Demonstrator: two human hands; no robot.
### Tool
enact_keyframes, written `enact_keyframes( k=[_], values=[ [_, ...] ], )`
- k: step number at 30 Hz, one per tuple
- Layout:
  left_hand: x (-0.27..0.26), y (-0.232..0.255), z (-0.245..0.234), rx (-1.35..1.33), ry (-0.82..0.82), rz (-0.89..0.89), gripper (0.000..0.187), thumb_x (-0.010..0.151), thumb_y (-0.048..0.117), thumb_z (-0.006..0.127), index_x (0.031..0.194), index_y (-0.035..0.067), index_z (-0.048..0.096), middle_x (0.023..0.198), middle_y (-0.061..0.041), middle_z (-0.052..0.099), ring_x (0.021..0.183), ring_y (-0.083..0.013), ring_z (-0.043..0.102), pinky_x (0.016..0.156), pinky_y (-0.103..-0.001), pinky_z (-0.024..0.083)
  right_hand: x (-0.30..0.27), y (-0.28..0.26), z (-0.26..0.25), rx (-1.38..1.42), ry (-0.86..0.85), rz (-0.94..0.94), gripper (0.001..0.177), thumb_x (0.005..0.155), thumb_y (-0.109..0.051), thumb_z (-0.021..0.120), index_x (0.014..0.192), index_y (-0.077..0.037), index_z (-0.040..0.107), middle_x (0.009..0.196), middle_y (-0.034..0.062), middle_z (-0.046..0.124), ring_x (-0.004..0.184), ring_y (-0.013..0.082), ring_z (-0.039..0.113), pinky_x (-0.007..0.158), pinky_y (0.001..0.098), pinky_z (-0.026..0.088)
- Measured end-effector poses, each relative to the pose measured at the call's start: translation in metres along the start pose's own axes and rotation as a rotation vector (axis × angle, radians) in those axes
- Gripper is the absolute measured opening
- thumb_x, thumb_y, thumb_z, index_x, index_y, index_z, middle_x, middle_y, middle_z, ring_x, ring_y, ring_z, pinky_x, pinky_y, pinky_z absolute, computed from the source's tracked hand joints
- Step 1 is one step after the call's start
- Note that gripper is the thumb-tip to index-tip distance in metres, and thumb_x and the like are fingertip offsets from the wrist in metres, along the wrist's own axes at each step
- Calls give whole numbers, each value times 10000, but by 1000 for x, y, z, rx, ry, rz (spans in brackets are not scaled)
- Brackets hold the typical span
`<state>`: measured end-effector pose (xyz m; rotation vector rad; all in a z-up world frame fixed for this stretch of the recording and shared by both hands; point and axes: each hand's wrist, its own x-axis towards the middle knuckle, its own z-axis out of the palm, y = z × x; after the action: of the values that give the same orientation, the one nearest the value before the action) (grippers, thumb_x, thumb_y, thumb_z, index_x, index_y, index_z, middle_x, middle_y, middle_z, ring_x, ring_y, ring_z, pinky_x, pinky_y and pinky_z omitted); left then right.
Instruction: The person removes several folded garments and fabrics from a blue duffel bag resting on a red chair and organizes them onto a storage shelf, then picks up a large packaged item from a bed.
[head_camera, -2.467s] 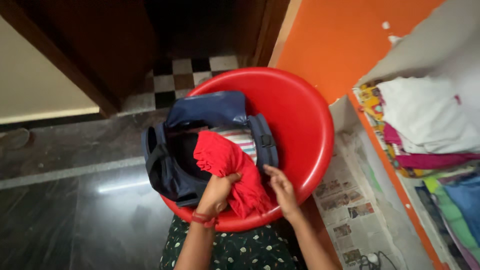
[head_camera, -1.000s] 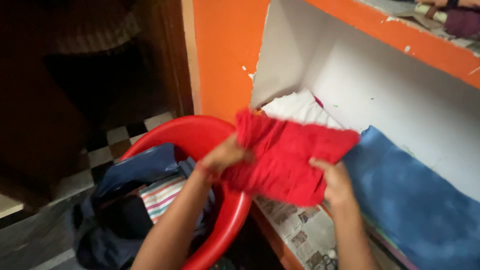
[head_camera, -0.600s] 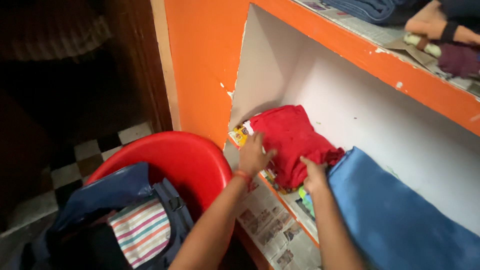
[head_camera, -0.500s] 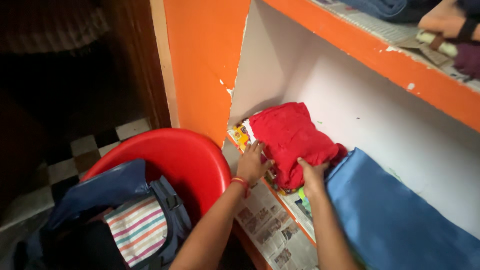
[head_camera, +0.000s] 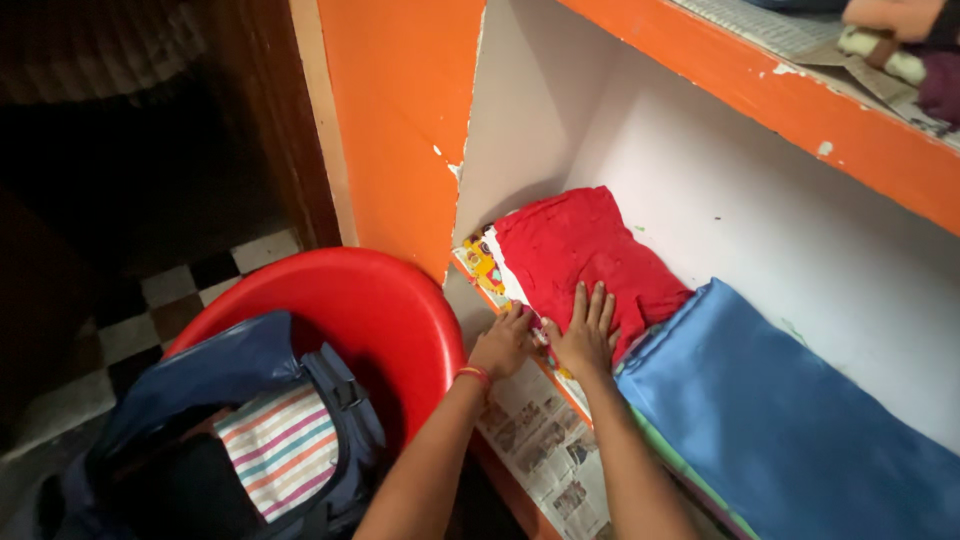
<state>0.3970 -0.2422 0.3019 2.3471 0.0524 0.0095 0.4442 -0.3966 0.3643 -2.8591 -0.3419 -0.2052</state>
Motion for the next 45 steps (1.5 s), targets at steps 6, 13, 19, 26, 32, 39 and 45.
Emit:
enact_keyframes(
  k=[6,13,19,26,32,39,45],
  values=[
    [8,-47,34,-182,163,173,564,974,274,596,1496,85,497,1630,-252,318,1481,-434,331,1214,-456,320,-24,10,29,-73,105,-61,1007,878,-596,635,1643,-162,146,1717,174,82,1568,377,94,1184,688,182],
    [-64,-63,45,-61,189,237,376,1033,265,561,1326,38,620,1532,-230,526,1527,-439,346,1230,-513,300,-100,6,47,-42,99,-163,1002,826,-586,696,1601,-127,258,1661,272,150,1542,443,132,1221,622,149],
    [-183,-67,60,-212,244,-25,537,1008,327,590,1415,-16,516,1467,-294,488,1372,-459,437,1141,-485,369,-153,7,79,239,-22,-216,912,839,-536,750,1527,-56,393,1618,278,261,1505,481,205,1200,589,210],
    [-265,-67,62,-215,239,-153,491,978,345,582,1330,4,606,1348,-250,603,1298,-421,524,1088,-477,423,-238,4,92,534,-284,-243,762,863,-432,756,1448,-23,489,1544,226,446,1489,394,347,1207,467,315],
    [-286,-76,60,-181,315,-64,474,996,335,554,1322,-2,621,1349,-255,610,1281,-442,528,1095,-473,420,-262,-17,96,624,-235,-267,693,855,-385,765,1400,-24,538,1547,242,427,1421,378,444,1150,429,391],
    [-335,-82,49,-227,275,-161,494,932,311,646,1272,-47,625,1305,-265,616,1245,-425,555,1074,-474,437,-291,-36,119,633,-322,-312,602,870,-367,755,1342,-28,594,1503,221,502,1408,353,482,1141,423,402],
    [-349,-166,69,-234,410,-76,386,972,214,620,1224,-78,643,1264,-291,627,1227,-460,558,1108,-513,379,-296,-78,144,602,-439,-268,554,865,-364,743,1297,-34,637,1365,196,640,1207,329,647,986,408,530]
  ],
)
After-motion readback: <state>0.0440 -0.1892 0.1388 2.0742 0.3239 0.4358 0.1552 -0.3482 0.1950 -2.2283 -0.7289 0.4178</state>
